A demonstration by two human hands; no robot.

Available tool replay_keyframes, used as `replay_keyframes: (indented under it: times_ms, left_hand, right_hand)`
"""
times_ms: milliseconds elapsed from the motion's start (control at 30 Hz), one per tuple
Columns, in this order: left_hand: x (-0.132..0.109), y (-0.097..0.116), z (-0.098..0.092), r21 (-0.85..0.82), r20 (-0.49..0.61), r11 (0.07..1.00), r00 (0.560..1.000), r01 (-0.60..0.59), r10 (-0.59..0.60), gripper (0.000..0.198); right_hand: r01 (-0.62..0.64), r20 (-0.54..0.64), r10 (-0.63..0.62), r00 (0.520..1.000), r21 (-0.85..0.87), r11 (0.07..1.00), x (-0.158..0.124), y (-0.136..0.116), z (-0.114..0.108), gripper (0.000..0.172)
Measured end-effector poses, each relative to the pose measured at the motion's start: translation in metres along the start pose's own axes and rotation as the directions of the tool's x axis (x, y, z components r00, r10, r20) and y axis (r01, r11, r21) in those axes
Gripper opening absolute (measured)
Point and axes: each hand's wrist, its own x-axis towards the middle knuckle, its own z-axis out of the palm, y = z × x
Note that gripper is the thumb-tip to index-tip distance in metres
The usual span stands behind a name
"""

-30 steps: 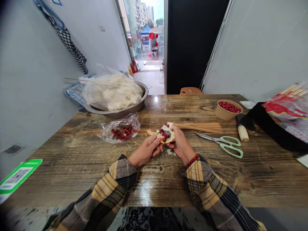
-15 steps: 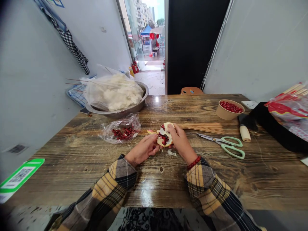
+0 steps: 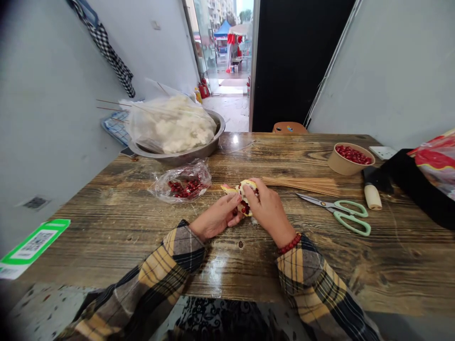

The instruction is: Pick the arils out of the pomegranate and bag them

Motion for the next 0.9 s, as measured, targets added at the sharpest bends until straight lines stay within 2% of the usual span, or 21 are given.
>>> replay_keyframes:
  times_ms: [200, 300, 367, 433, 533, 733, 900]
  left_hand:
    - [0.000, 0.001, 0.002, 0.039, -0.034, 0.999, 0.999, -0.018, 0.019, 0.043]
    - [-0.001, 0.002, 0.001, -0.024, -0.053, 1.000, 0.999, -0.015, 0.014, 0.043]
    - [-0.001, 0.003, 0.000, -0.078, -0.074, 0.997, 0.997, -0.016, 0.010, 0.042]
    - [0.000, 0.004, -0.001, -0.133, -0.101, 0.991, 0.995, -0.020, 0.006, 0.042]
    - [-0.001, 0.004, -0.002, -0.188, -0.103, 0.982, 0.995, -0.016, -0.003, 0.039]
    - [-0.001, 0.002, -0.001, -0.244, -0.102, 0.969, 0.995, -0.031, 0.007, 0.029]
    - [0.000, 0.004, 0.000, -0.265, -0.086, 0.964, 0.996, -0.016, -0.007, 0.011]
  right_hand:
    - [-0.040, 0.001, 0.040, 0.999, 0.166, 0.985, 0.001, 0.004, 0.001, 0.042]
    - [-0.145, 0.096, 0.118, 0.988, 0.356, 0.923, 0.002, 0.009, 0.004, 0.046]
    - [-0.167, 0.149, 0.112, 0.983, 0.438, 0.883, 0.003, 0.012, 0.006, 0.051]
    - [-0.093, 0.121, 0.045, 0.992, 0.421, 0.902, 0.003, 0.014, 0.009, 0.055]
    - [0.003, 0.058, -0.022, 0.998, 0.308, 0.951, 0.004, 0.015, 0.011, 0.053]
    - [-0.007, 0.043, -0.008, 0.999, 0.330, 0.944, 0.003, 0.013, 0.013, 0.051]
    - [0.023, -0.018, -0.019, 1.000, 0.248, 0.968, 0.002, 0.014, 0.015, 0.050]
